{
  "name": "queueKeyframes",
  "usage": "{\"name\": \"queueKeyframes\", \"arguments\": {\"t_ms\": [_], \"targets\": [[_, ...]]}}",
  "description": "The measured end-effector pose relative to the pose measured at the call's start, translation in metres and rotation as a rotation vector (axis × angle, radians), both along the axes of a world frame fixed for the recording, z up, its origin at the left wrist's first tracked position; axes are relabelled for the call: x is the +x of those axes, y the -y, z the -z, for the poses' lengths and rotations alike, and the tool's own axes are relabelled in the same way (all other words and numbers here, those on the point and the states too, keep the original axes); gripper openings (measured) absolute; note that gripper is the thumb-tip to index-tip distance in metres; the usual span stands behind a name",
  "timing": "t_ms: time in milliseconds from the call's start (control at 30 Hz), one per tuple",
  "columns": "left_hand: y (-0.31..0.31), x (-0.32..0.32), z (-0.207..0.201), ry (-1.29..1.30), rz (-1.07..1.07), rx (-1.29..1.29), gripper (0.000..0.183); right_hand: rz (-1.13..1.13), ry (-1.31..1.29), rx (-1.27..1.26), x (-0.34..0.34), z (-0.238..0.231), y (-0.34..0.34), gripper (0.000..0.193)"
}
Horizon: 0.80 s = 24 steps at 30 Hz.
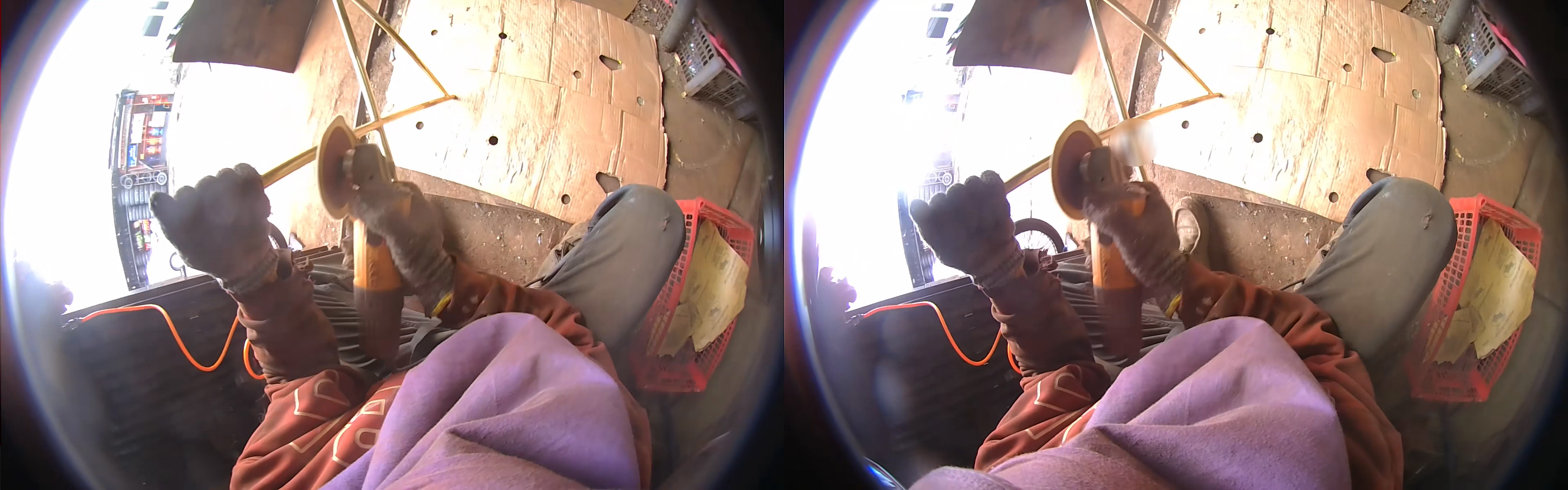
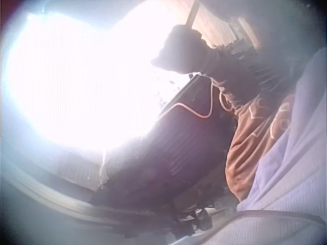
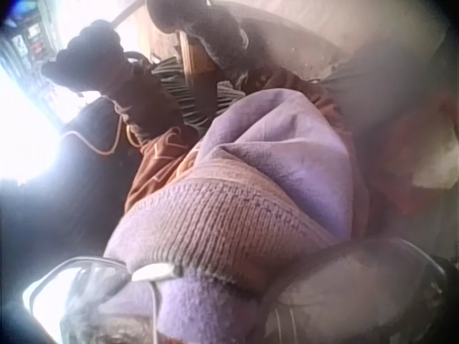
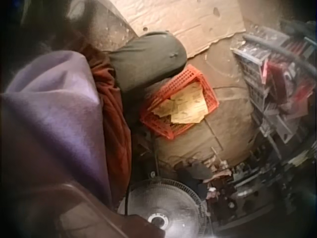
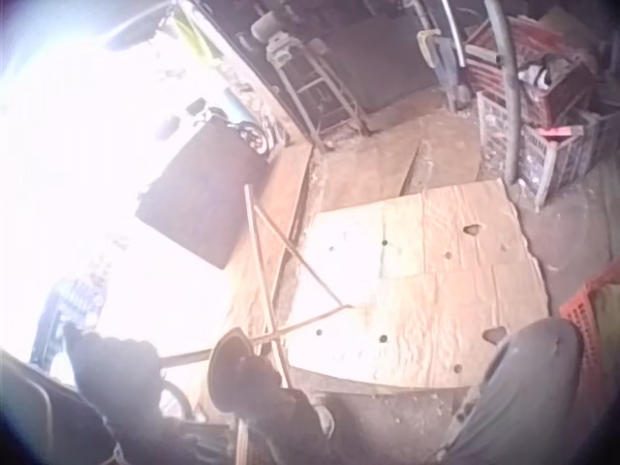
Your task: The person uses a handheld angle grinder to grind the ends of metal rods while sitting on the floor.
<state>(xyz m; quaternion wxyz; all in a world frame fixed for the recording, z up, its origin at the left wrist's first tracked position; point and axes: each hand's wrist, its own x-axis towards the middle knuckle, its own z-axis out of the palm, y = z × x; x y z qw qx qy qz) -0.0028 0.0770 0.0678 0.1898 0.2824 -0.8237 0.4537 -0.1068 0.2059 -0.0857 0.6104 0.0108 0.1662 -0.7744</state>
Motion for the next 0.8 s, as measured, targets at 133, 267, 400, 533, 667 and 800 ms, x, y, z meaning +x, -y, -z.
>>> {"name": "queueKeyframes", "arguments": {"t_ms": [133,267,400,533,667,800], "targets": [[-0.003,-0.007,0.003,-0.032,0.019,0.047,0.028,0.061,0.104,-0.026,0.038,0.036,0.019,0.024],[-0.002,0.001,0.002,-0.011,0.001,0.029,0.028,-0.051,-0.05,0.086,0.005,0.031,0.014,0.027],[0.008,-0.005,-0.003,0.155,0.019,-0.095,0.029,0.048,-0.088,0.028,-0.012,0.047,0.025,0.026],[0.013,-0.006,-0.012,0.191,0.028,-0.069,0.029,0.013,-0.099,-0.041,-0.022,0.029,0.028,0.033],[0.014,-0.026,-0.006,-0.465,0.182,0.582,0.026,-0.098,-0.237,0.026,-0.013,0.019,0.02,0.024],[-0.003,-0.043,-0.01,0.325,-0.36,-0.258,0.024,0.042,-0.256,0.06,-0.02,0.035,0.026,0.023]]}}
